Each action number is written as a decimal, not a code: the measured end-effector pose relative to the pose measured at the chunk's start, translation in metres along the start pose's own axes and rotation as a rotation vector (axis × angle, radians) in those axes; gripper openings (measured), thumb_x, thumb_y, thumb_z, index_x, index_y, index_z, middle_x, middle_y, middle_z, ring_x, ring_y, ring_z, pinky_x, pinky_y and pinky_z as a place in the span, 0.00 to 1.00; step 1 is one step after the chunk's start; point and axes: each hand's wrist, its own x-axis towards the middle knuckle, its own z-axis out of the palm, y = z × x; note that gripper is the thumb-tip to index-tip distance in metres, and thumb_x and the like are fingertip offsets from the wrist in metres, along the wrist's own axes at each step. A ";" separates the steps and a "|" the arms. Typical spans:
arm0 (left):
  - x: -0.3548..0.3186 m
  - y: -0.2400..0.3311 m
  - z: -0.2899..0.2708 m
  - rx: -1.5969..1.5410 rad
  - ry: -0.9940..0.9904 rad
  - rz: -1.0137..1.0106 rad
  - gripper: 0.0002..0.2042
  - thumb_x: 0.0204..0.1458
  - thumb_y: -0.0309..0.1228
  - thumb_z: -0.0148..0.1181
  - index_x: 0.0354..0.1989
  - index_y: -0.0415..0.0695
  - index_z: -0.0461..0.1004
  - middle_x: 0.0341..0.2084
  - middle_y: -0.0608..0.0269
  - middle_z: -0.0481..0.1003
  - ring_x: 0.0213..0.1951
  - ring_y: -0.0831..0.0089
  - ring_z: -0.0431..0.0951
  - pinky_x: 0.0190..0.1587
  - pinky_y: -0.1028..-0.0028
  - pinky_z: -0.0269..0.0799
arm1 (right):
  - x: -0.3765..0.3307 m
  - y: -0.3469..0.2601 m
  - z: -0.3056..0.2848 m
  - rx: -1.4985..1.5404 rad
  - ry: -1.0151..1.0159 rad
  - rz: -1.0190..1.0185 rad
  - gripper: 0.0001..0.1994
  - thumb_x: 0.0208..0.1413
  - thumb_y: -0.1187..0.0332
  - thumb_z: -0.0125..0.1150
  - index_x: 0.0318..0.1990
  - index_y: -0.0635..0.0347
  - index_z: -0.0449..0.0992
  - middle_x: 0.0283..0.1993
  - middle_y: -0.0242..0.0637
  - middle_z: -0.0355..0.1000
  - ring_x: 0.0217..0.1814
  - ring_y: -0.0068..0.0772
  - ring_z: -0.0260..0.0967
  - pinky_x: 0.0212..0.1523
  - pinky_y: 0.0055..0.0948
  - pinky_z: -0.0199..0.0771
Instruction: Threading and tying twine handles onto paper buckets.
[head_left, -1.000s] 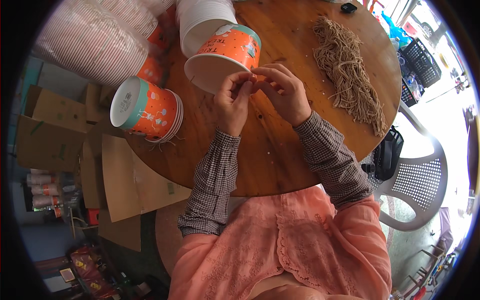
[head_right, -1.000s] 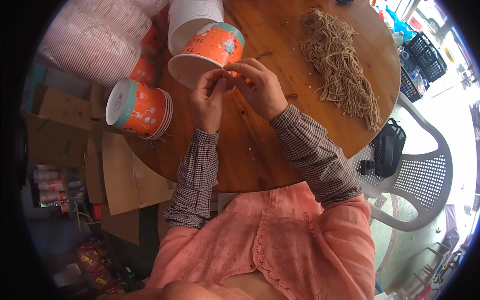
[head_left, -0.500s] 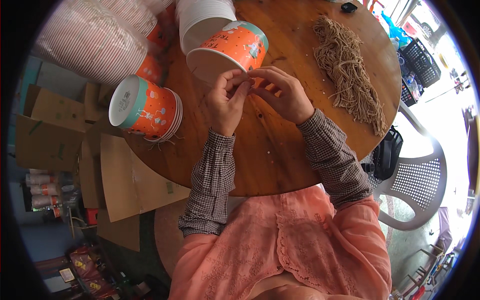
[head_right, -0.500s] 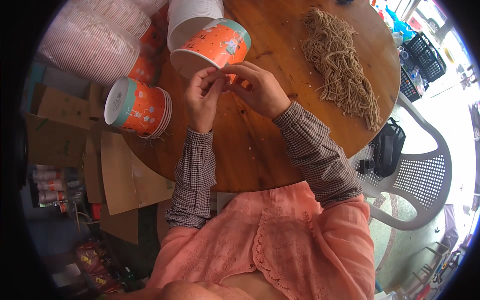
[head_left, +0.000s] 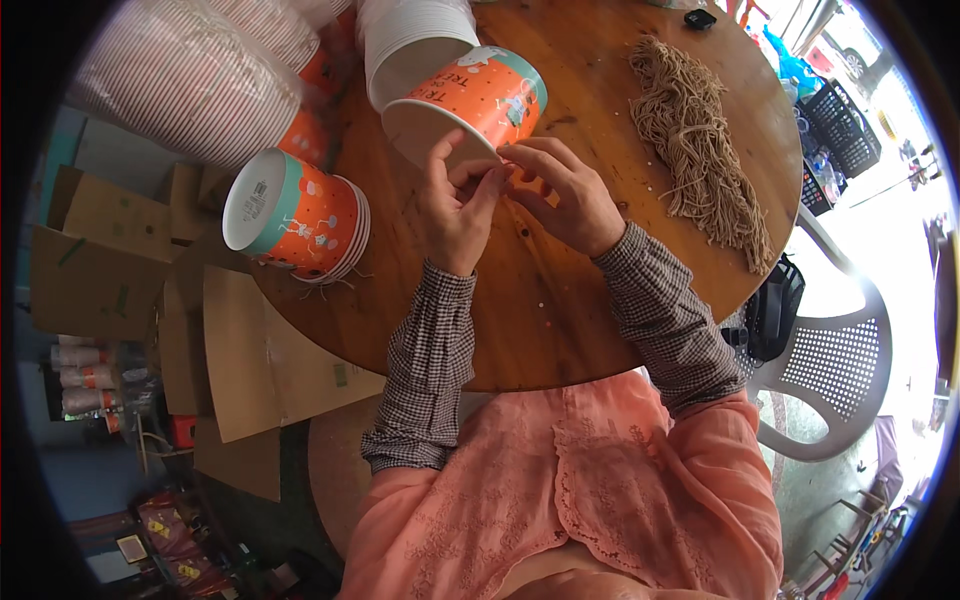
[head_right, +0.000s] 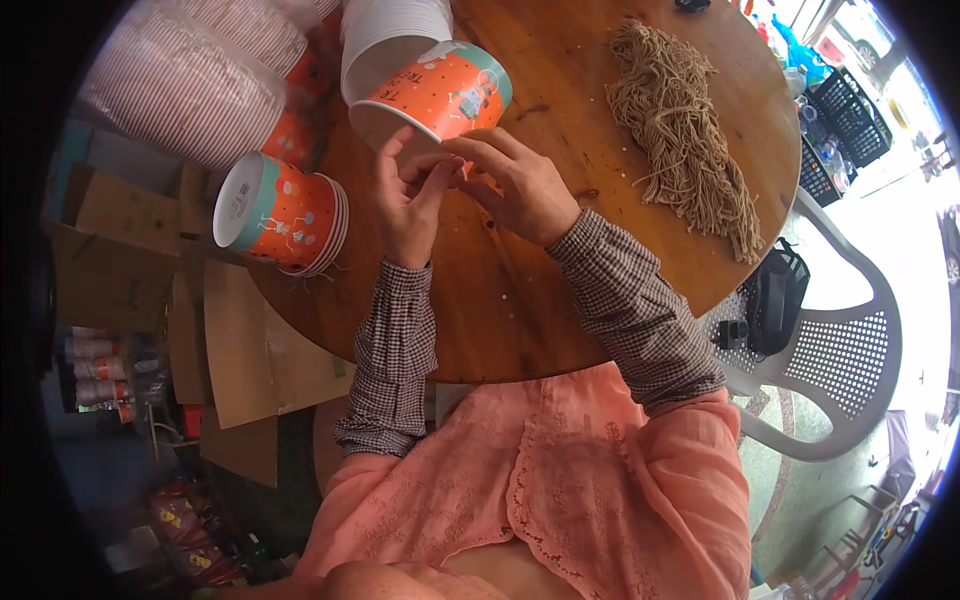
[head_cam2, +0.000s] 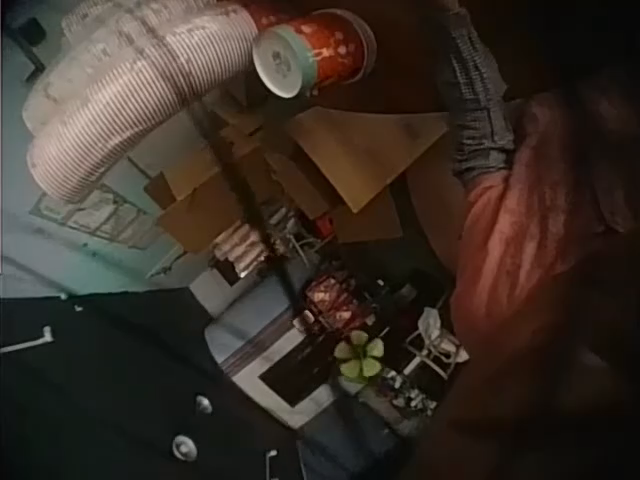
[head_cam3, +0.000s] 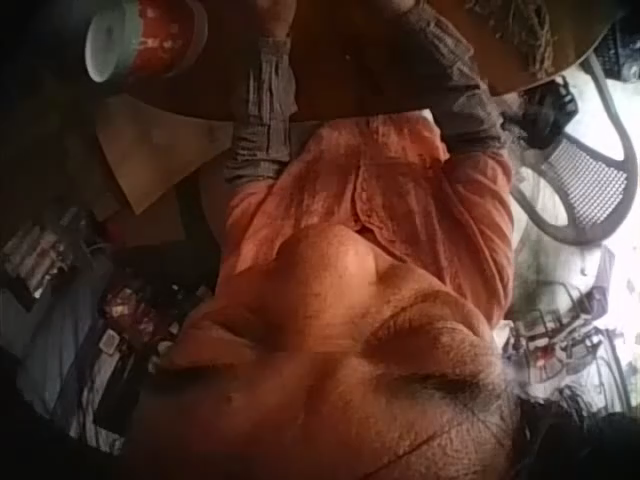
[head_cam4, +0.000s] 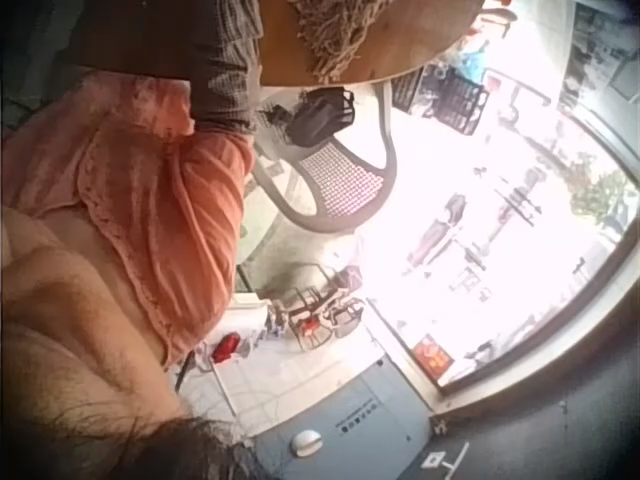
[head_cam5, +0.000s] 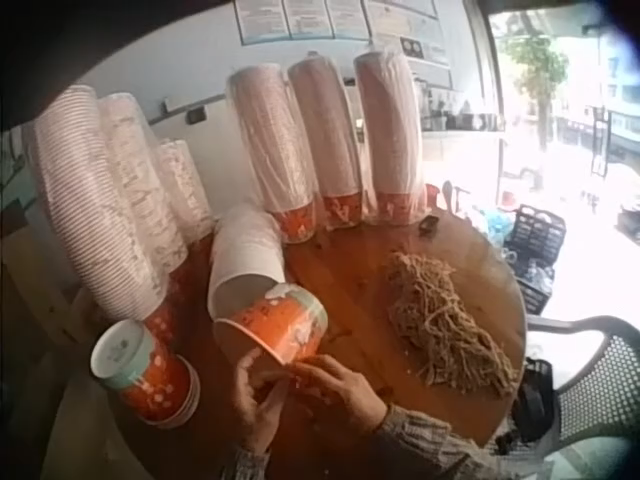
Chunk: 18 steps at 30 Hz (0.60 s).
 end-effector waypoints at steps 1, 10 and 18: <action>-0.001 0.002 0.002 -0.002 0.017 0.023 0.25 0.55 0.20 0.57 0.59 0.36 0.54 0.33 0.56 0.78 0.35 0.75 0.78 0.39 0.77 0.76 | -0.001 -0.001 0.000 -0.033 0.042 -0.034 0.21 0.50 0.71 0.63 0.53 0.55 0.70 0.42 0.37 0.71 0.39 0.35 0.74 0.38 0.30 0.77; -0.008 0.003 -0.012 -0.153 -0.027 0.121 0.19 0.57 0.20 0.53 0.55 0.38 0.58 0.35 0.57 0.75 0.35 0.77 0.75 0.40 0.78 0.73 | 0.054 -0.030 -0.003 -0.059 -0.030 -0.240 0.28 0.42 0.76 0.59 0.57 0.52 0.68 0.43 0.42 0.72 0.45 0.44 0.69 0.45 0.40 0.72; -0.016 0.019 -0.031 -0.377 -0.173 -0.187 0.06 0.57 0.19 0.51 0.42 0.36 0.67 0.35 0.60 0.74 0.35 0.77 0.75 0.39 0.77 0.74 | 0.087 -0.018 -0.004 -0.622 -0.027 -0.712 0.11 0.42 0.60 0.62 0.33 0.52 0.72 0.24 0.26 0.70 0.36 0.30 0.67 0.41 0.33 0.65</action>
